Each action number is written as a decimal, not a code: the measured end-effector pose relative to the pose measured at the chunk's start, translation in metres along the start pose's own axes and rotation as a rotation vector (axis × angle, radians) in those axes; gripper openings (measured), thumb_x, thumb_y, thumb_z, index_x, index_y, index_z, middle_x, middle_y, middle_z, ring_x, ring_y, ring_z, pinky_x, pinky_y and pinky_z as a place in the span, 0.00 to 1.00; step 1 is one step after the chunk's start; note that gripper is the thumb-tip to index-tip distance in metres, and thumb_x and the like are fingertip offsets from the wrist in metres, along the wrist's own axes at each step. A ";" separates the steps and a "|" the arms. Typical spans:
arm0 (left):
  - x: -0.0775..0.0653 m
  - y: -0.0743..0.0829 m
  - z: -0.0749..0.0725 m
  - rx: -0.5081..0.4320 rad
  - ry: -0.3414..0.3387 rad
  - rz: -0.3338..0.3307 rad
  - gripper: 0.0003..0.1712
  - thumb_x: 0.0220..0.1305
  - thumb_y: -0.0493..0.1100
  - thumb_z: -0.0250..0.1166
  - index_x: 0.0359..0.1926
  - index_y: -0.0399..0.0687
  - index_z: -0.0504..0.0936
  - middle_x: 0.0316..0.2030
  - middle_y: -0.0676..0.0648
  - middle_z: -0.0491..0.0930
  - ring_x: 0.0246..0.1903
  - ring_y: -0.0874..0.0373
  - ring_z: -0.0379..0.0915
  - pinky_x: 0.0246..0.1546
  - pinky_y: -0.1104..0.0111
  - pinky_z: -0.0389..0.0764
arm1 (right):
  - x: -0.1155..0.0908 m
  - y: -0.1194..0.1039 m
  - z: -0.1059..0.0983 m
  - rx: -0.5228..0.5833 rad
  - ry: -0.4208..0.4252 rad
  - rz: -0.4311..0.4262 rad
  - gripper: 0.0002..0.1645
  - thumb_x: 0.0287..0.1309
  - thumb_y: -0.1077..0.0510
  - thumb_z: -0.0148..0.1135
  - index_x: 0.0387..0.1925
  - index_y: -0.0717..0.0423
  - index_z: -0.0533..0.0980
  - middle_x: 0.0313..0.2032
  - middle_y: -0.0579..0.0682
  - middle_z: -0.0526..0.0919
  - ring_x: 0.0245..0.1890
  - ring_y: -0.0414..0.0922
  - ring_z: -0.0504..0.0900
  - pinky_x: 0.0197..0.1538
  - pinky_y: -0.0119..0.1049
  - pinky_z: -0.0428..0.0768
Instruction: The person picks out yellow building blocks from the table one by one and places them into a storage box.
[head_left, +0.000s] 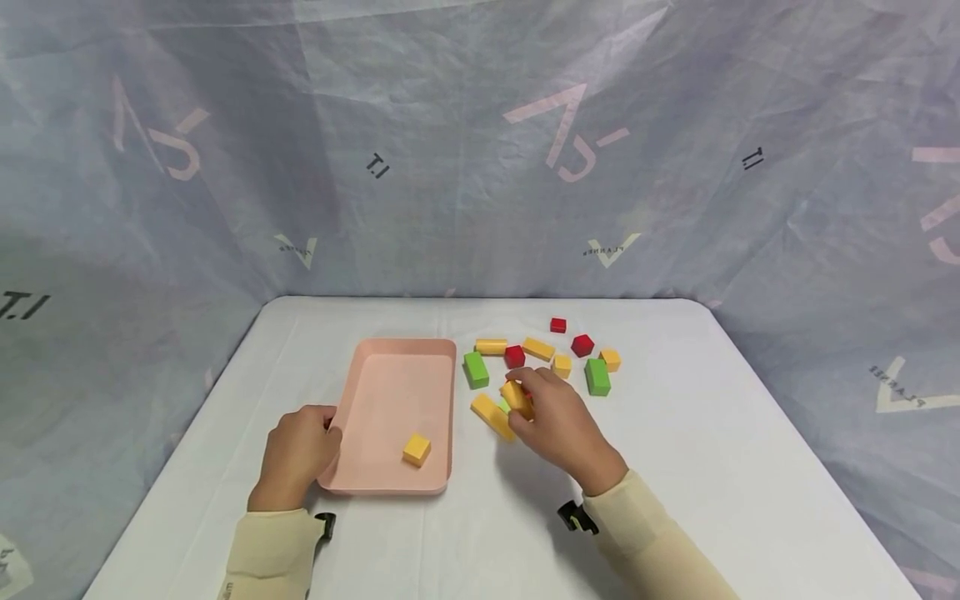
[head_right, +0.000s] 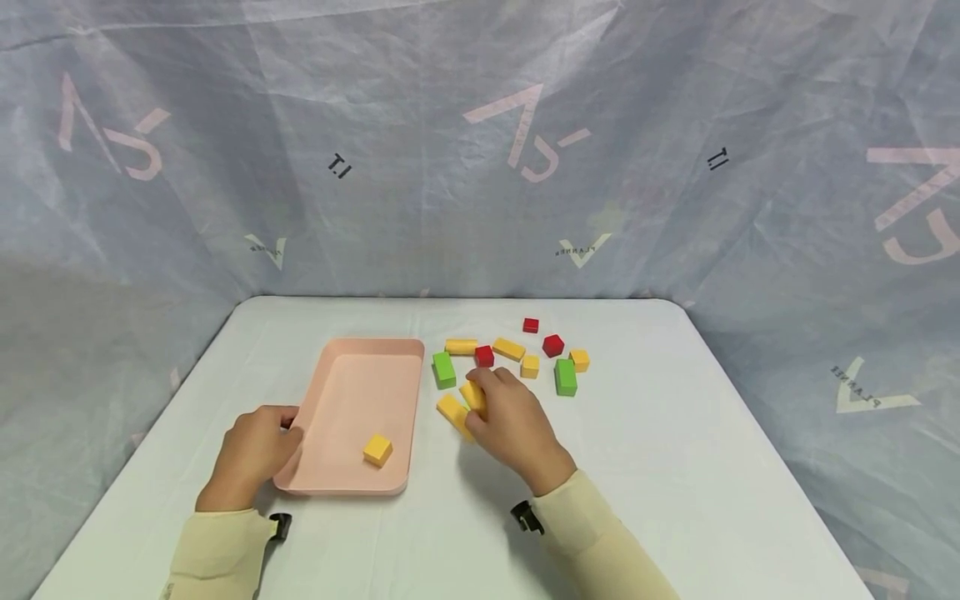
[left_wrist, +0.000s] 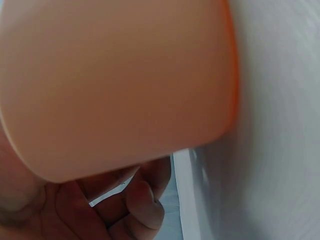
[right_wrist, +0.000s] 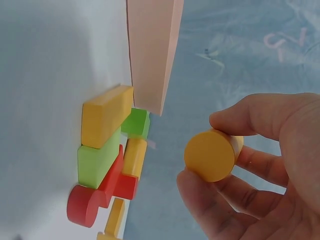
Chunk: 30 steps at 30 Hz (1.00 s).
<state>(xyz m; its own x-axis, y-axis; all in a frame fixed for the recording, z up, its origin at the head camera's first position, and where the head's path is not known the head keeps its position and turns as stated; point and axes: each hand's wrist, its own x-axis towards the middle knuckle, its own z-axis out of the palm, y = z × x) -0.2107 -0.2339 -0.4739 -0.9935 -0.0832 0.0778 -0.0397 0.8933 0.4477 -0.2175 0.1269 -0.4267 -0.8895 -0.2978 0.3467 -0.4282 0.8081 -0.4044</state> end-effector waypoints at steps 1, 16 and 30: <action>0.000 0.000 -0.001 0.000 -0.002 -0.003 0.12 0.59 0.36 0.55 0.37 0.47 0.84 0.21 0.50 0.76 0.21 0.55 0.66 0.19 0.62 0.67 | 0.001 -0.001 0.000 0.003 -0.001 0.000 0.27 0.44 0.56 0.66 0.50 0.46 0.74 0.33 0.41 0.73 0.28 0.37 0.68 0.27 0.30 0.74; 0.000 0.001 -0.002 0.007 0.004 -0.001 0.14 0.59 0.36 0.55 0.43 0.45 0.84 0.26 0.48 0.80 0.23 0.55 0.68 0.21 0.61 0.70 | 0.003 -0.014 0.007 0.016 -0.025 -0.016 0.28 0.45 0.54 0.69 0.51 0.43 0.73 0.35 0.39 0.73 0.28 0.34 0.69 0.29 0.28 0.75; -0.002 0.000 -0.001 0.003 0.024 0.038 0.11 0.57 0.35 0.54 0.33 0.49 0.84 0.17 0.51 0.73 0.19 0.55 0.64 0.17 0.63 0.65 | 0.003 -0.026 0.011 0.047 -0.072 -0.028 0.28 0.46 0.52 0.69 0.52 0.41 0.73 0.37 0.38 0.74 0.29 0.33 0.69 0.29 0.26 0.75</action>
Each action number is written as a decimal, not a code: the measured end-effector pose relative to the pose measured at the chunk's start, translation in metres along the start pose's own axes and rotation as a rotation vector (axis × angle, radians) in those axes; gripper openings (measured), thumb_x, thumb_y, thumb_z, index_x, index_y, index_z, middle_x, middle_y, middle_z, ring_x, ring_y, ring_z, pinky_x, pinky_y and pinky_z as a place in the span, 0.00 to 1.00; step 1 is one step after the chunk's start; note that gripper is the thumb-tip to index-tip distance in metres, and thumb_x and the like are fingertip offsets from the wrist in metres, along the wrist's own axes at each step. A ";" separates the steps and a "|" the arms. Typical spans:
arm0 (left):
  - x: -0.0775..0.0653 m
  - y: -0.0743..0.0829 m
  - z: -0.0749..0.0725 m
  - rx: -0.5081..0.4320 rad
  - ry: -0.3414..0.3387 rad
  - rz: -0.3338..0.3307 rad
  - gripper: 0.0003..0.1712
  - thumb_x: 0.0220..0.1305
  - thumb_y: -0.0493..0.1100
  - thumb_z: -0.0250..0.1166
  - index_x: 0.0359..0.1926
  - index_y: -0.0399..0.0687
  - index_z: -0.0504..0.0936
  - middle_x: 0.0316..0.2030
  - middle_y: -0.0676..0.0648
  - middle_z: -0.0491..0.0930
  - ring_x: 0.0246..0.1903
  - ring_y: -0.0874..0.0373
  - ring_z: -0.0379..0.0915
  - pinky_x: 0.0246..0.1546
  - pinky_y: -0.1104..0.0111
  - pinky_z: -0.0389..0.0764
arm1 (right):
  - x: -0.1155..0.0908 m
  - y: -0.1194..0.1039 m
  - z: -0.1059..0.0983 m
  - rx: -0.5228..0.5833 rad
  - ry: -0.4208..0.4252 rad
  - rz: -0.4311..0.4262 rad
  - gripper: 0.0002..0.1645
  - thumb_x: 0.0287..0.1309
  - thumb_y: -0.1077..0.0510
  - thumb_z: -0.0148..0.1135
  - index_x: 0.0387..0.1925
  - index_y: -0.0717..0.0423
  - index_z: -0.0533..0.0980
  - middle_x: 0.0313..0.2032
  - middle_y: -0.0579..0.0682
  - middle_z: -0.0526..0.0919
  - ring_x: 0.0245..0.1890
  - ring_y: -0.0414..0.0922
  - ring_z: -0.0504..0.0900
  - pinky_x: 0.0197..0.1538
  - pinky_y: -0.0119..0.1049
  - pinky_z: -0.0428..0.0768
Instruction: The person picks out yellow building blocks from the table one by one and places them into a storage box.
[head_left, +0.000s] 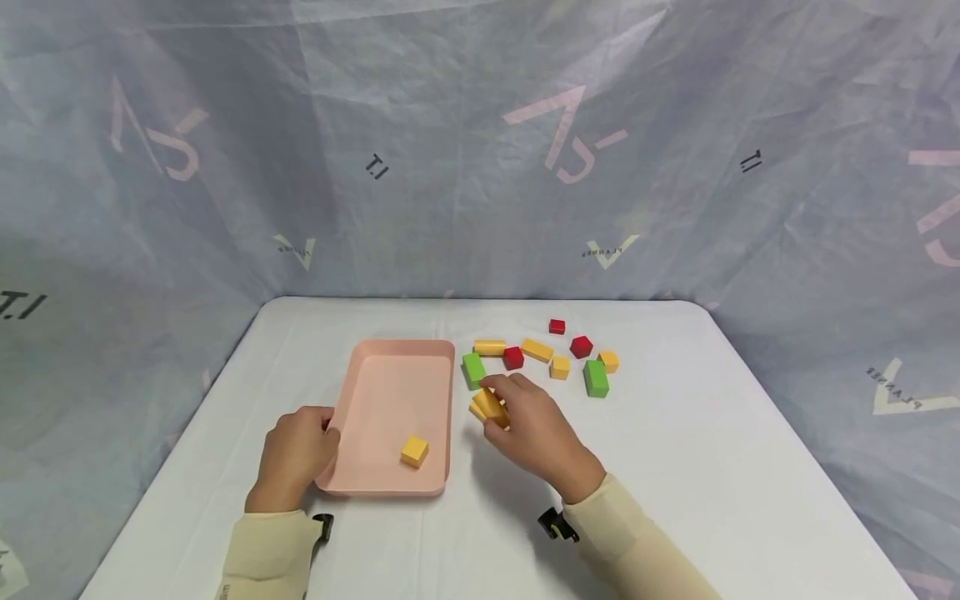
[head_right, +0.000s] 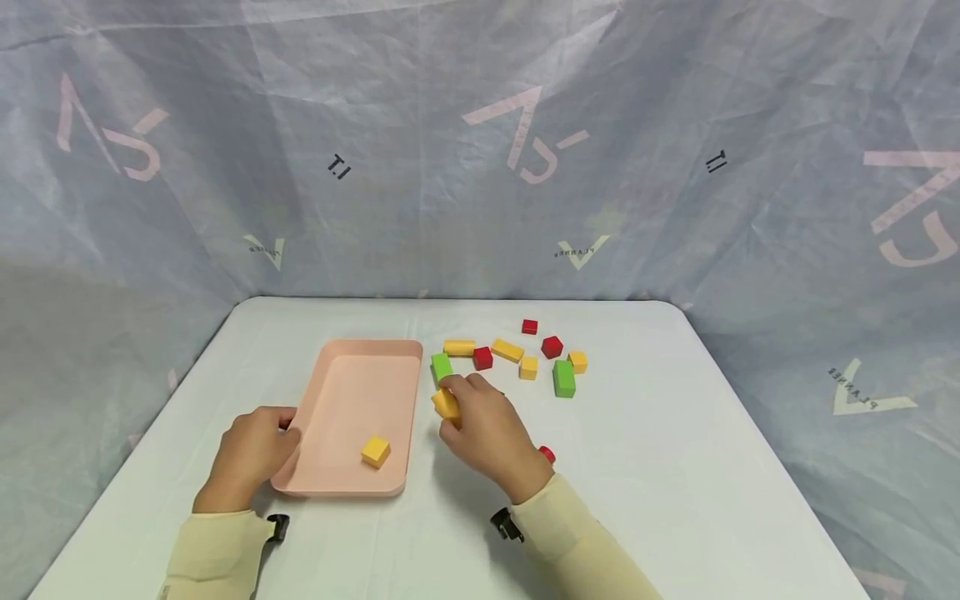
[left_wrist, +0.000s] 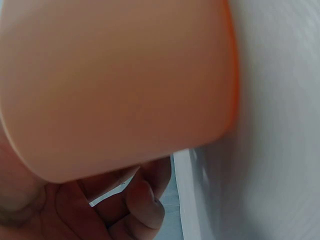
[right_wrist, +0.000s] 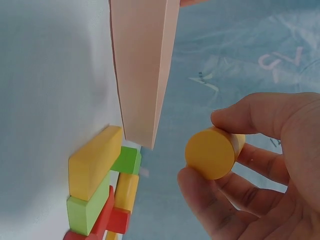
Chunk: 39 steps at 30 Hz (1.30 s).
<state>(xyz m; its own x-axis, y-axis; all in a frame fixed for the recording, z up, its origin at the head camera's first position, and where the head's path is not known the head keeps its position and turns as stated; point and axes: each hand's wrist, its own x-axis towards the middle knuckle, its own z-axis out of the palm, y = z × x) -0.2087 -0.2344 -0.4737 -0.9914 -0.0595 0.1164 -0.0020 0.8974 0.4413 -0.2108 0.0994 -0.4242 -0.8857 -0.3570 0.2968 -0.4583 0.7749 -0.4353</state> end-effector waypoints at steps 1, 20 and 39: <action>0.001 0.000 -0.001 0.001 0.002 -0.001 0.11 0.57 0.35 0.54 0.32 0.49 0.84 0.17 0.51 0.73 0.19 0.55 0.64 0.17 0.63 0.65 | 0.001 -0.001 0.000 0.000 -0.005 0.002 0.29 0.46 0.52 0.69 0.52 0.41 0.73 0.37 0.38 0.74 0.29 0.33 0.69 0.29 0.26 0.76; 0.002 0.002 -0.006 -0.013 -0.025 -0.027 0.15 0.59 0.36 0.55 0.43 0.46 0.84 0.23 0.50 0.78 0.21 0.56 0.67 0.20 0.62 0.68 | 0.004 -0.018 0.006 0.018 -0.062 -0.006 0.31 0.47 0.50 0.71 0.55 0.39 0.71 0.39 0.36 0.72 0.32 0.33 0.70 0.31 0.28 0.78; -0.002 0.002 -0.001 0.009 -0.010 -0.027 0.13 0.57 0.36 0.57 0.42 0.46 0.85 0.23 0.50 0.78 0.21 0.56 0.66 0.20 0.61 0.68 | -0.001 -0.025 0.014 0.049 -0.077 -0.043 0.30 0.48 0.51 0.70 0.55 0.41 0.71 0.44 0.38 0.72 0.35 0.33 0.70 0.35 0.28 0.78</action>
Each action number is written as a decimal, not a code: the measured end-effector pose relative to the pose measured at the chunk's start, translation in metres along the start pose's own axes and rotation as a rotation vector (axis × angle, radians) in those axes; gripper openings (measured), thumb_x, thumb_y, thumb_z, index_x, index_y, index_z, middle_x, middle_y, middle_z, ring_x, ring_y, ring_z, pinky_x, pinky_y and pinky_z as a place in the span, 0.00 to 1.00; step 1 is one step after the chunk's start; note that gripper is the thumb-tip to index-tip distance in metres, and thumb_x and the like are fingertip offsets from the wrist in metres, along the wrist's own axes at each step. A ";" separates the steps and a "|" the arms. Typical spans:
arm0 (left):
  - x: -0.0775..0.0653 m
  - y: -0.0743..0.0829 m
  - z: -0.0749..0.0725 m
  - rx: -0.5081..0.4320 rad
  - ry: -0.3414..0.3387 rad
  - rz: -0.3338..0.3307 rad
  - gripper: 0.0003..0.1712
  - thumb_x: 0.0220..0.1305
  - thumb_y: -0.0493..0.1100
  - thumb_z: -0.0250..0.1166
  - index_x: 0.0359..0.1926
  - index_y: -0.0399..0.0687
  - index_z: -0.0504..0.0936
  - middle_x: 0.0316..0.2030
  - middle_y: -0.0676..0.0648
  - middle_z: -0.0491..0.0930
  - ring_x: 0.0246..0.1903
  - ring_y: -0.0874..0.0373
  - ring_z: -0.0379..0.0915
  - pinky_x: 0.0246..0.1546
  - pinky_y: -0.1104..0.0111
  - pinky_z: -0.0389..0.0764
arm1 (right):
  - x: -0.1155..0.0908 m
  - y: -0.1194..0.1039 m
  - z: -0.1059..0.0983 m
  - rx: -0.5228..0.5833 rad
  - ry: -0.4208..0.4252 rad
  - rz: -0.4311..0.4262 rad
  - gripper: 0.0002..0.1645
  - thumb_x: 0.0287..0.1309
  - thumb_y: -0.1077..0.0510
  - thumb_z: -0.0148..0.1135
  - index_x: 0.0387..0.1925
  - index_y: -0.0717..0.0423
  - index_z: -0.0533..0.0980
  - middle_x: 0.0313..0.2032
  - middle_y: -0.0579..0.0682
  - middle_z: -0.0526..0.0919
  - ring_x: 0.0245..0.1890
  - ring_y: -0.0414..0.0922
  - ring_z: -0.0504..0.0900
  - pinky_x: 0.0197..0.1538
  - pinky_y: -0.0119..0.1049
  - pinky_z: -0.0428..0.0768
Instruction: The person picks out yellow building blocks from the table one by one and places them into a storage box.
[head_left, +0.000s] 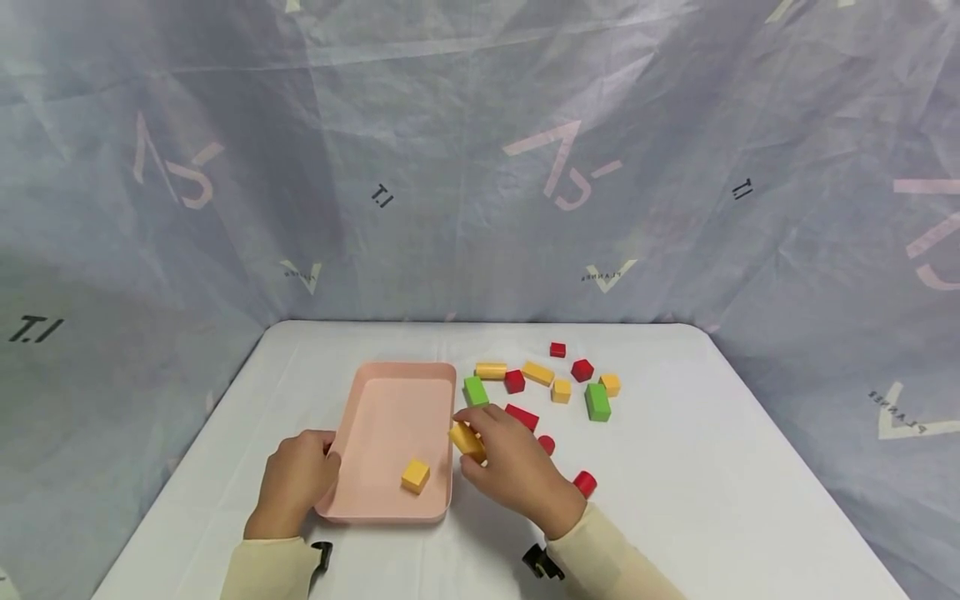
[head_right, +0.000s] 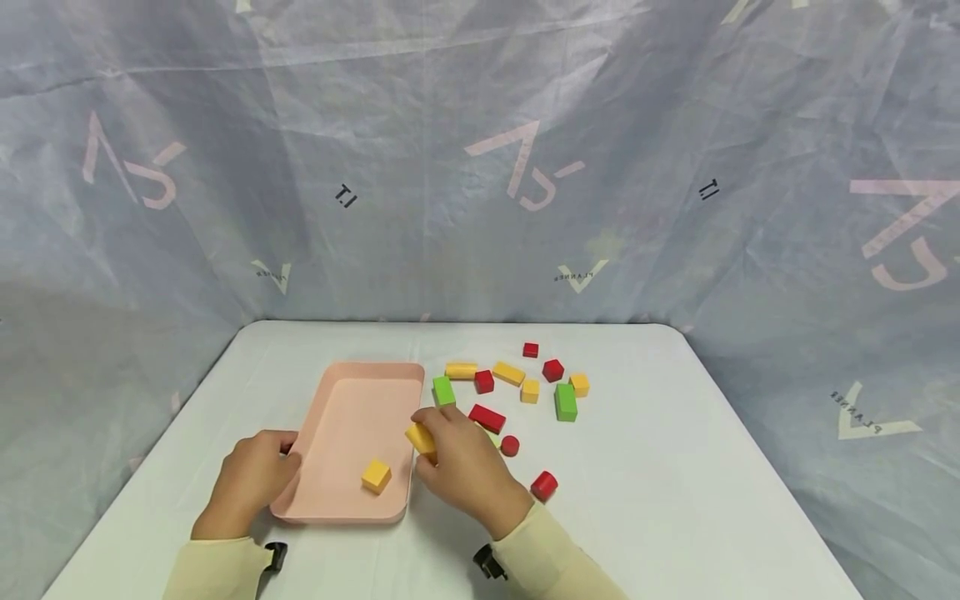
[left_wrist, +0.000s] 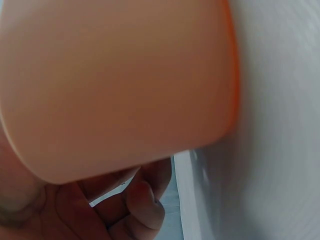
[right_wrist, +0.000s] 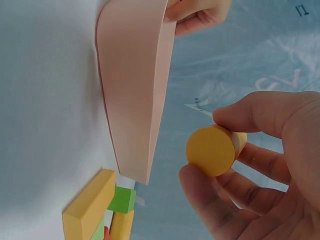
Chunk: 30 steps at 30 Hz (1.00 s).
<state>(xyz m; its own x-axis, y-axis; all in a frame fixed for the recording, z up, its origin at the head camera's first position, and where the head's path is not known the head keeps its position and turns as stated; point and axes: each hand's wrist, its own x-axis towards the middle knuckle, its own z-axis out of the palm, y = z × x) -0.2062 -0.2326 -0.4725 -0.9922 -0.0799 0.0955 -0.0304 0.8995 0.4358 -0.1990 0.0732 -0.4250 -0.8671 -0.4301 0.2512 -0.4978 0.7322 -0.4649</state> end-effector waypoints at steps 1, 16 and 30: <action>0.000 0.000 0.000 0.000 0.001 -0.002 0.13 0.57 0.36 0.57 0.41 0.46 0.85 0.23 0.50 0.78 0.21 0.56 0.66 0.20 0.61 0.67 | 0.000 -0.001 0.000 0.004 0.000 -0.004 0.30 0.48 0.52 0.70 0.55 0.42 0.71 0.44 0.38 0.72 0.35 0.33 0.70 0.34 0.28 0.78; -0.001 0.000 0.001 -0.001 -0.003 -0.018 0.16 0.57 0.35 0.58 0.47 0.40 0.83 0.30 0.46 0.82 0.22 0.57 0.68 0.21 0.60 0.72 | 0.002 -0.012 0.006 0.000 -0.028 -0.030 0.29 0.51 0.48 0.69 0.56 0.41 0.71 0.41 0.38 0.71 0.32 0.34 0.70 0.33 0.27 0.77; 0.000 -0.001 0.001 -0.003 -0.002 0.001 0.14 0.57 0.35 0.58 0.43 0.44 0.84 0.24 0.50 0.79 0.20 0.56 0.66 0.18 0.62 0.68 | 0.006 -0.024 0.011 0.030 -0.017 -0.087 0.28 0.50 0.52 0.67 0.55 0.39 0.70 0.41 0.38 0.72 0.31 0.34 0.70 0.31 0.26 0.76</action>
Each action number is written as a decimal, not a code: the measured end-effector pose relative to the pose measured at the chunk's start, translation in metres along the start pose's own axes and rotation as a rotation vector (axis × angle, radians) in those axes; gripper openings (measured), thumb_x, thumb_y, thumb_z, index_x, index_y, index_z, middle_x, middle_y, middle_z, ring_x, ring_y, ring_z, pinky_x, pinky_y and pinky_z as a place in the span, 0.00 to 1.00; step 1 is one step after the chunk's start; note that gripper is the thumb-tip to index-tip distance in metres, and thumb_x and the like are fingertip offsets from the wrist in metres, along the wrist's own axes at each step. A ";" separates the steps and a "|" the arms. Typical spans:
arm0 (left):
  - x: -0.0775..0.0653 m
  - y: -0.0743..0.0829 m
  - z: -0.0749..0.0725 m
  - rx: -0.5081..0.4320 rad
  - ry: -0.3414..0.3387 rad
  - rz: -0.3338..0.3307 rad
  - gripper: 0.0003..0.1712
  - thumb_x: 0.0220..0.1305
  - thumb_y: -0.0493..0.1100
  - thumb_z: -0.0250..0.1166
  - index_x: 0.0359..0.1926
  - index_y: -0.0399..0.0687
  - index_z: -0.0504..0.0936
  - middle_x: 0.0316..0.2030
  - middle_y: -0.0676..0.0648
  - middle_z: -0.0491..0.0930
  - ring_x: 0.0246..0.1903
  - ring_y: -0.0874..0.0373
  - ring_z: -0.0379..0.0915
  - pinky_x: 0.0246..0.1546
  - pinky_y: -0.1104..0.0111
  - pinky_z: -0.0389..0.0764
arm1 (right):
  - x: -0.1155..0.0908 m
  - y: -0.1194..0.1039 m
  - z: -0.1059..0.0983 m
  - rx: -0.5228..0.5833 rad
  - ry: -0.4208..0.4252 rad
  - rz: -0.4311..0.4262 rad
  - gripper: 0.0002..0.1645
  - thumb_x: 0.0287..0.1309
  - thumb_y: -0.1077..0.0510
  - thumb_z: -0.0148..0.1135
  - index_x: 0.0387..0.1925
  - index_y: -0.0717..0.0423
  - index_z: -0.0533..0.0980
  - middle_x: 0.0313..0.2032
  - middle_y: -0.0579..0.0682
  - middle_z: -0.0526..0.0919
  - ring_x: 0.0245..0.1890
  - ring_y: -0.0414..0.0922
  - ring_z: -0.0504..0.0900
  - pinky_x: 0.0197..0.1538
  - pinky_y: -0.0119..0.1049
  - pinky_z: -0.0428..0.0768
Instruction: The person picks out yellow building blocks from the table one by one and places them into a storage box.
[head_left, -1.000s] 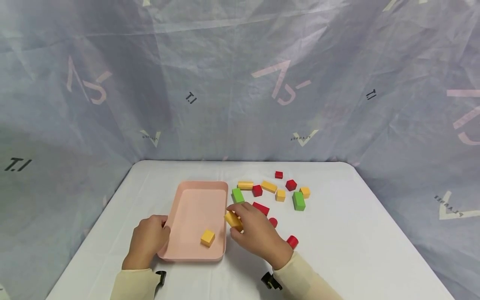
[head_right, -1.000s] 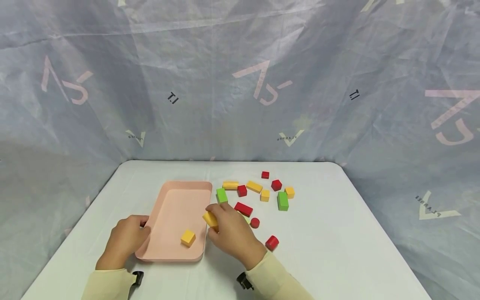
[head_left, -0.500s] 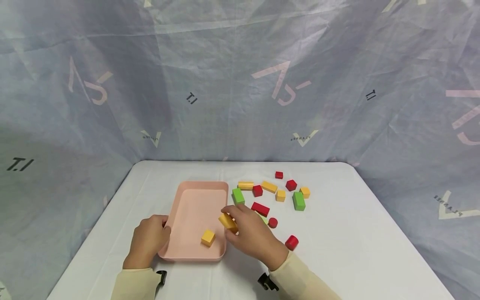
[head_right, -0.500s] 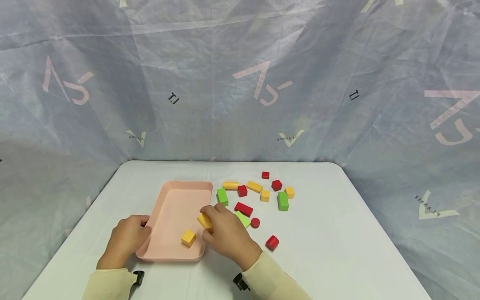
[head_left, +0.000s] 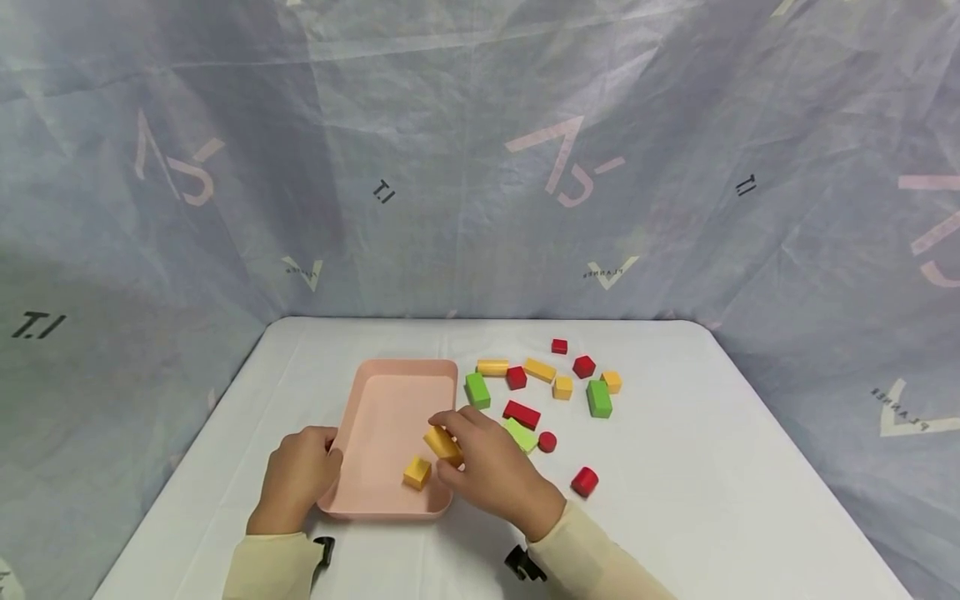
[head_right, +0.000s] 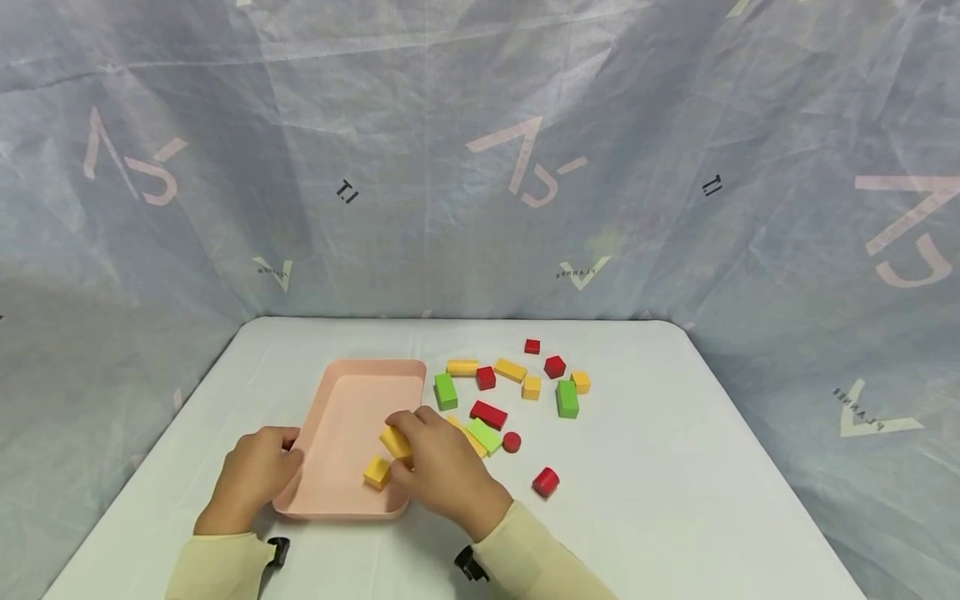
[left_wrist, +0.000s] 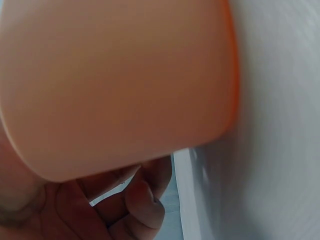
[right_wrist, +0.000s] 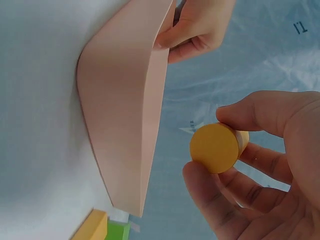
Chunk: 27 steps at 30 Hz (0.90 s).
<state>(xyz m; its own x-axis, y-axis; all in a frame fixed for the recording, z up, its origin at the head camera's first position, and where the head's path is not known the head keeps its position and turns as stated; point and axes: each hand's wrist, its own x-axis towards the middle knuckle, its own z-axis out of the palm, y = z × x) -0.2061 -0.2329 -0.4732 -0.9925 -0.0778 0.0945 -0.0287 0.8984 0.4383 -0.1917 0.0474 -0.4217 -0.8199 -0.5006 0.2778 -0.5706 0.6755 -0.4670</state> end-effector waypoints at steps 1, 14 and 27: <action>0.000 0.000 0.000 0.000 0.002 0.002 0.14 0.57 0.35 0.57 0.43 0.44 0.84 0.24 0.50 0.79 0.20 0.56 0.66 0.19 0.62 0.68 | 0.001 -0.001 0.000 -0.001 -0.002 0.000 0.28 0.50 0.51 0.67 0.55 0.38 0.70 0.41 0.37 0.72 0.32 0.34 0.70 0.32 0.26 0.76; 0.000 0.000 -0.002 0.003 0.021 0.032 0.15 0.56 0.35 0.56 0.43 0.44 0.84 0.23 0.48 0.78 0.21 0.55 0.66 0.19 0.61 0.68 | 0.005 -0.009 0.001 -0.014 -0.013 -0.006 0.28 0.50 0.50 0.67 0.55 0.38 0.71 0.39 0.37 0.72 0.32 0.33 0.69 0.33 0.25 0.76; -0.001 0.000 -0.001 0.010 0.002 0.006 0.16 0.57 0.36 0.57 0.46 0.41 0.83 0.29 0.46 0.81 0.23 0.55 0.68 0.23 0.59 0.72 | 0.007 -0.010 0.002 0.026 0.020 -0.092 0.27 0.53 0.52 0.61 0.57 0.42 0.69 0.44 0.39 0.74 0.36 0.33 0.73 0.35 0.28 0.78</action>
<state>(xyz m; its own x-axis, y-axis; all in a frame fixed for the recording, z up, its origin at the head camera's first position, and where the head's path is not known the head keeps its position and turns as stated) -0.2055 -0.2335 -0.4730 -0.9924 -0.0730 0.0992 -0.0236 0.9031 0.4288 -0.1914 0.0366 -0.4166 -0.7652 -0.5484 0.3372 -0.6422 0.6131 -0.4602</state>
